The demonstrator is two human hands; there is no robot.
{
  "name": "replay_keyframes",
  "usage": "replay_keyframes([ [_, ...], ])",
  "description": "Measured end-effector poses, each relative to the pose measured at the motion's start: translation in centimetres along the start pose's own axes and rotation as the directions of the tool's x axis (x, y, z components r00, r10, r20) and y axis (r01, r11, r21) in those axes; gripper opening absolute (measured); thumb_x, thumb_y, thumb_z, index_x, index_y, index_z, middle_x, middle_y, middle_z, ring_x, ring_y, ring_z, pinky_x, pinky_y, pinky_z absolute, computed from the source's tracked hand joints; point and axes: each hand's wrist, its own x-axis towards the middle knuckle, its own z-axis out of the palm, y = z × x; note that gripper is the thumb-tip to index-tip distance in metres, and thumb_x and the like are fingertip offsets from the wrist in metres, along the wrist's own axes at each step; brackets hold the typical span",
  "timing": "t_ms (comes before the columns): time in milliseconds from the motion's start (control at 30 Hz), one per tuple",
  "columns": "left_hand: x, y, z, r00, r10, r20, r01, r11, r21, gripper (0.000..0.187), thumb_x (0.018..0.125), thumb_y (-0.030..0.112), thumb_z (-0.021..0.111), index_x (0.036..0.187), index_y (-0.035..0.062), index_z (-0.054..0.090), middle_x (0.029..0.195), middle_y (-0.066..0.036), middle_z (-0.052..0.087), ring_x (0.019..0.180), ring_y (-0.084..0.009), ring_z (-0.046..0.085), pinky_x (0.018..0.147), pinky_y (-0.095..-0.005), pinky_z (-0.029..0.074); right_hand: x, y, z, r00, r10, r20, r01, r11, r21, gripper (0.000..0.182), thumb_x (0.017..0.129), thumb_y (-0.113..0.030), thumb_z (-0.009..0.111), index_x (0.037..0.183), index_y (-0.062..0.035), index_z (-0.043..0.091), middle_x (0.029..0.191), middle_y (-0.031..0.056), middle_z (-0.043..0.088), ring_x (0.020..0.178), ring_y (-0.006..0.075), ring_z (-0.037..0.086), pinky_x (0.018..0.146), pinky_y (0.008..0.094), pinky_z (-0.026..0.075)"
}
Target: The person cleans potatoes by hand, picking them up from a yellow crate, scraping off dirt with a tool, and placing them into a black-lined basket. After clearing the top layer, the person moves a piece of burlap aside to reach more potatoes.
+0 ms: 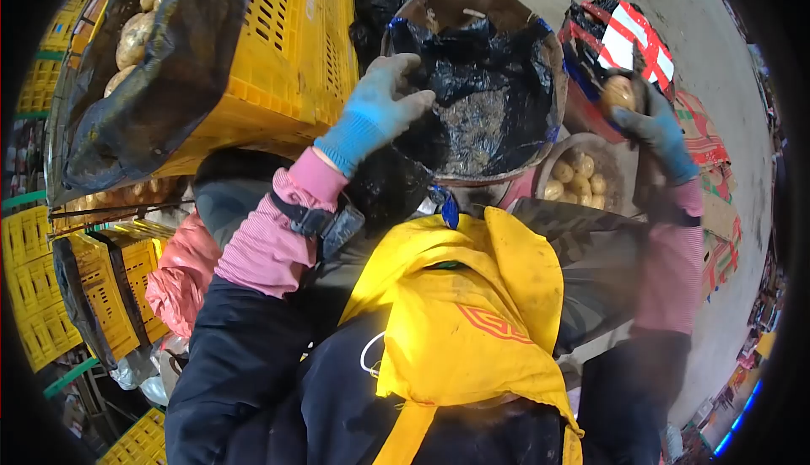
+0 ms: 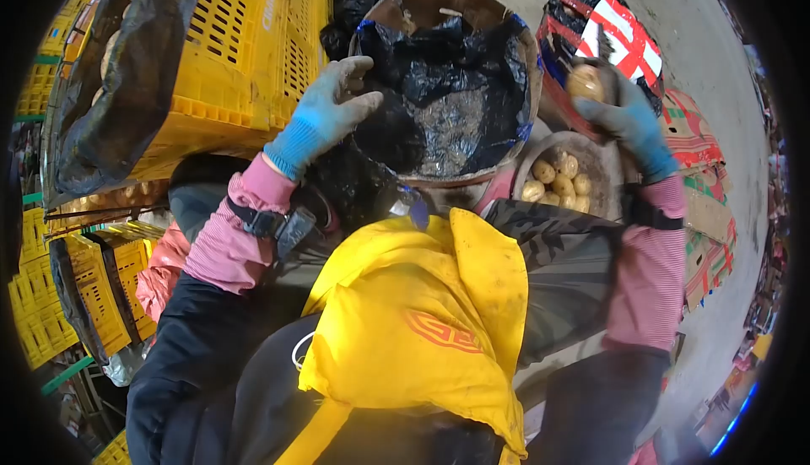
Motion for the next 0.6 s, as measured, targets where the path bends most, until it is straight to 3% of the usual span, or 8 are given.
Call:
replay_keyframes([
  [67,0.1,-1.3,0.1,0.996,-0.055,0.066,0.036,0.964,0.265,0.059,0.087,0.023,0.077,0.137,0.0022,0.055,0.129,-0.018,0.057,0.114,-0.0270,0.060,0.102,-0.0358,0.049,2.1,7.5,-8.0,0.991,0.130,0.015,-0.116,0.922,-0.368,0.065,0.075,-0.015,0.086,0.132,-0.0033,0.058,0.107,0.0004,0.066,0.086,0.0104,0.062,0.074,0.0268,0.053],
  [133,0.0,-1.9,0.3,0.979,-0.114,0.170,0.026,0.892,0.450,0.057,0.086,0.027,0.078,0.133,0.0020,0.058,0.126,-0.019,0.058,0.114,-0.0299,0.061,0.102,-0.0363,0.049,0.1,5.9,-6.2,0.915,0.390,-0.103,-0.376,0.734,-0.565,0.070,0.073,-0.009,0.087,0.135,-0.0024,0.056,0.109,-0.0002,0.067,0.089,0.0112,0.061,0.078,0.0284,0.052],
  [167,-0.3,-2.2,0.4,0.959,-0.167,0.229,0.012,0.832,0.555,0.058,0.086,0.033,0.077,0.130,-0.0004,0.058,0.130,-0.022,0.056,0.120,-0.0390,0.059,0.103,-0.0427,0.049,-0.1,8.9,-7.7,0.931,0.356,-0.082,-0.338,0.757,-0.559,0.069,0.076,-0.007,0.085,0.138,-0.0029,0.055,0.108,-0.0006,0.066,0.088,0.0097,0.060,0.077,0.0270,0.051],
  [233,-1.2,-2.1,1.3,0.897,-0.389,0.212,0.090,0.628,0.773,0.083,0.082,0.035,0.082,0.147,0.0029,0.042,0.132,-0.024,0.055,0.126,-0.0384,0.055,0.107,-0.0404,0.046,0.3,13.7,-9.9,0.954,0.296,-0.046,-0.278,0.818,-0.504,0.069,0.081,-0.008,0.081,0.144,-0.0034,0.052,0.107,-0.0004,0.065,0.089,0.0091,0.058,0.079,0.0264,0.050],
  [333,-3.3,-4.3,2.5,0.838,-0.540,0.083,0.272,0.543,0.795,0.106,0.081,0.037,0.083,0.158,0.0036,0.019,0.143,-0.028,0.049,0.133,-0.0402,0.050,0.111,-0.0390,0.042,2.8,15.7,-10.2,0.996,0.031,-0.082,-0.070,0.836,-0.544,0.062,0.089,-0.017,0.078,0.144,-0.0004,0.053,0.116,0.0056,0.070,0.102,0.0094,0.062,0.092,0.0282,0.050],
  [433,-4.6,-11.2,3.6,0.846,-0.528,0.073,0.392,0.708,0.588,0.122,0.080,0.037,0.085,0.160,0.0029,0.000,0.151,-0.031,0.041,0.139,-0.0408,0.045,0.114,-0.0373,0.039,3.7,9.6,-4.7,0.980,-0.176,-0.095,0.101,0.847,-0.522,0.058,0.090,-0.020,0.078,0.140,0.0014,0.055,0.117,0.0082,0.071,0.105,0.0105,0.063,0.094,0.0294,0.051],
  [467,-4.4,-10.4,3.5,0.802,-0.596,0.021,0.494,0.683,0.538,0.099,0.082,0.033,0.082,0.158,0.0041,0.025,0.144,-0.028,0.052,0.132,-0.0364,0.054,0.109,-0.0367,0.043,3.4,7.5,-2.2,0.975,-0.200,-0.097,0.128,0.863,-0.489,0.057,0.090,-0.021,0.077,0.138,0.0018,0.056,0.117,0.0085,0.071,0.105,0.0109,0.064,0.094,0.0297,0.051],
  [600,-3.5,-6.9,1.5,0.855,-0.518,0.032,0.434,0.747,0.504,0.043,0.087,0.023,0.074,0.126,0.0068,0.066,0.119,-0.016,0.072,0.108,-0.0272,0.069,0.097,-0.0362,0.051,2.0,3.3,5.5,0.940,-0.334,0.066,0.330,0.847,-0.417,0.056,0.090,-0.022,0.077,0.136,0.0031,0.057,0.116,0.0104,0.071,0.104,0.0137,0.065,0.095,0.0312,0.051],
])
